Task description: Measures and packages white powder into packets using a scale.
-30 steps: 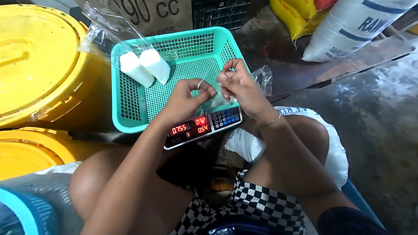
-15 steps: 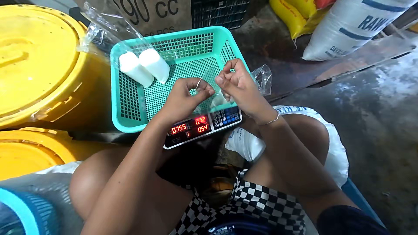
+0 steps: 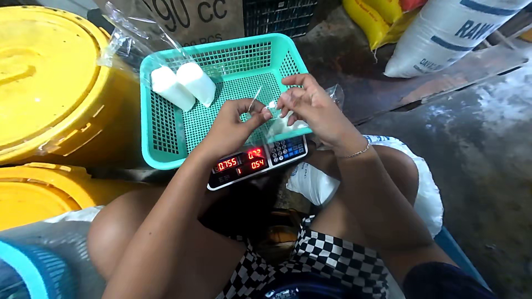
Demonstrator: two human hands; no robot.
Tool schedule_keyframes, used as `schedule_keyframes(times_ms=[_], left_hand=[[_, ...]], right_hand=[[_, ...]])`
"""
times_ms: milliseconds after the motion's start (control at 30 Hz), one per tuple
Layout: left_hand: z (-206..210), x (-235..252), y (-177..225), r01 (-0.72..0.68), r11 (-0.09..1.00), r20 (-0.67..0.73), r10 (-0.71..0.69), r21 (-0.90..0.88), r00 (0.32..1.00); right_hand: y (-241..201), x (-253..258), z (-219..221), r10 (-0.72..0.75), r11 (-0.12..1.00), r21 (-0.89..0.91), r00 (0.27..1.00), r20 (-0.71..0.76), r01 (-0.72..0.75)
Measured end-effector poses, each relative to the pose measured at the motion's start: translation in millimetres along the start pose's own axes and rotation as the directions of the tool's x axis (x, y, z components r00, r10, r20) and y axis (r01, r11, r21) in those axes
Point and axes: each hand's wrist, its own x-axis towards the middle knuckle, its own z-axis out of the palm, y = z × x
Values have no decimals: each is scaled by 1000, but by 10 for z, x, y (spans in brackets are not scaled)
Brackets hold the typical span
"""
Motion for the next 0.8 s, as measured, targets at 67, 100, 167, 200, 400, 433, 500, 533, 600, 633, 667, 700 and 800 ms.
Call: schedule_keyframes(times_ms=[67, 100, 167, 200, 400, 433, 500, 533, 600, 633, 667, 700, 800], left_hand=[[8, -1, 9, -3, 1000, -2, 3, 19, 1000], [13, -4, 10, -7, 1000, -4, 7, 29, 1000], [17, -9, 13, -4, 998, -6, 4, 55, 1000], [18, -9, 5, -5, 997, -14, 6, 76, 1000], [121, -24, -31, -23, 881, -365, 220, 473, 905], [157, -19, -38, -47, 834, -426, 328, 549, 843], [212, -19, -32, -140, 809, -470, 462, 571, 752], [237, -26, -12, -193, 862, -465, 426, 469, 776], [264, -49, 30, -164, 985, -356, 172, 51, 918], [263, -51, 39, -90, 985, -273, 46, -150, 961], [261, -48, 42, -14, 959, -208, -47, -284, 977], [260, -43, 47, 40, 937, -181, -109, -348, 978], [235, -29, 44, 66, 942, -189, -135, -328, 973]], right_hand=[[18, -24, 13, -31, 996, -85, 999, 4, 32], [31, -31, 35, -66, 989, -130, 998, -11, 64], [48, -32, 90, -111, 976, -195, 992, -59, 97], [55, -30, 114, -126, 970, -217, 989, -81, 106], [173, 4, 243, -165, 978, -156, 972, -170, 138], [185, 7, 262, -156, 983, -123, 969, -190, 134], [222, 27, 299, -140, 990, -26, 961, -240, 138], [239, 39, 316, -120, 989, 47, 959, -258, 137], [226, 39, 338, -35, 975, 201, 965, -259, 90], [207, 32, 347, 12, 960, 273, 968, -252, 59], [189, 25, 355, 49, 942, 333, 970, -239, 34], [171, 19, 363, 77, 922, 386, 971, -227, 17], [142, 6, 361, 109, 889, 458, 973, -202, -4]])
